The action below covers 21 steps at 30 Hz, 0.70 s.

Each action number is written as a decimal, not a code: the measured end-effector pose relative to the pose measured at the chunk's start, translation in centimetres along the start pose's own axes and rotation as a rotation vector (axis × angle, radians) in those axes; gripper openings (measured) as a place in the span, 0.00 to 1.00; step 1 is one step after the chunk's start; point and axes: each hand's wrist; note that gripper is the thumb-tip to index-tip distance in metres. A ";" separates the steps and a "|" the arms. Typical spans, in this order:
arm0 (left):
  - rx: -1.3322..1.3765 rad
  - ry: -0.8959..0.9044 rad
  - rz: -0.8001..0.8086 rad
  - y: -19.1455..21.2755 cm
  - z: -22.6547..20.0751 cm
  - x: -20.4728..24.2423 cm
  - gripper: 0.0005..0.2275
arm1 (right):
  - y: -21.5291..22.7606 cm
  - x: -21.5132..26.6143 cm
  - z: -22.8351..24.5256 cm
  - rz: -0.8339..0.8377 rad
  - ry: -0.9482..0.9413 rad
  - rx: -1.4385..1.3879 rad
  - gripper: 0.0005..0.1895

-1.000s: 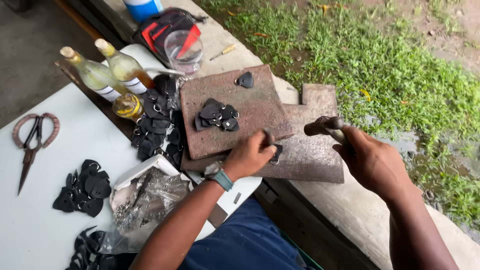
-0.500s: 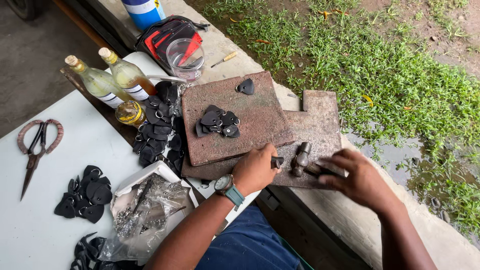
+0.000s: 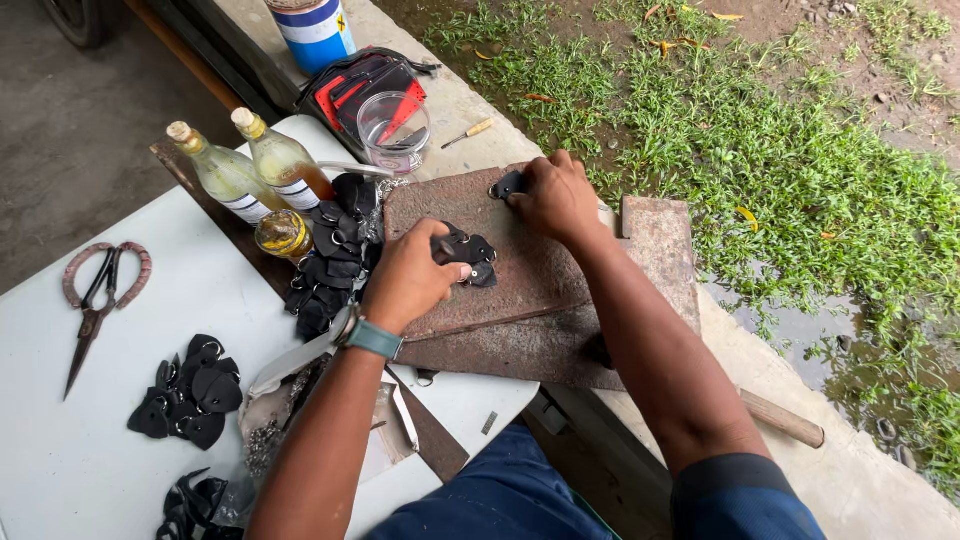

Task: The person attaches metal rings to leather patches and secures them using a hammer and a punch tool on a metal anvil. They repeat this process for several leather pieces, moving them aside once the hardware is attached.

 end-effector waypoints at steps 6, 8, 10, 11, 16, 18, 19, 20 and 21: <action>0.275 -0.127 0.155 -3.6 1.6 0.4 0.12 | 4.0 3.0 -1.0 0.163 0.035 -0.415 0.12; 0.500 -0.334 0.162 -6.4 1.3 1.7 0.14 | 7.7 6.4 -2.0 0.327 0.098 -0.449 0.11; 0.642 -0.435 0.160 -9.1 0.9 2.9 0.14 | 10.1 10.0 -2.4 0.535 0.064 -0.384 0.12; 0.667 -0.441 0.149 -10.2 0.6 3.2 0.13 | 10.6 11.5 -2.3 0.629 0.039 -0.334 0.13; 0.525 -0.438 0.048 -12.3 -0.5 5.3 0.12 | 9.1 15.2 -0.9 0.495 -0.063 -0.127 0.15; 0.466 -0.465 -0.004 -11.8 -0.5 6.0 0.10 | 9.0 16.1 -0.6 0.407 -0.043 -0.108 0.15; 0.379 -0.428 0.009 -11.3 -0.6 6.1 0.10 | 9.4 16.5 -0.7 0.377 0.006 -0.132 0.15; 0.291 -0.391 0.022 -10.5 -0.4 6.3 0.10 | 9.8 16.9 -0.7 0.346 0.055 -0.156 0.14; 0.208 -0.351 0.030 -9.8 -0.3 6.5 0.10 | 10.0 17.3 -0.7 0.340 0.133 -0.114 0.16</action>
Point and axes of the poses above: each hand's wrist, its own x-axis away from the middle knuckle, its own y-axis out of the back of the hand, z = x × y, and after that the axes turned 12 degrees about -x, right-handed
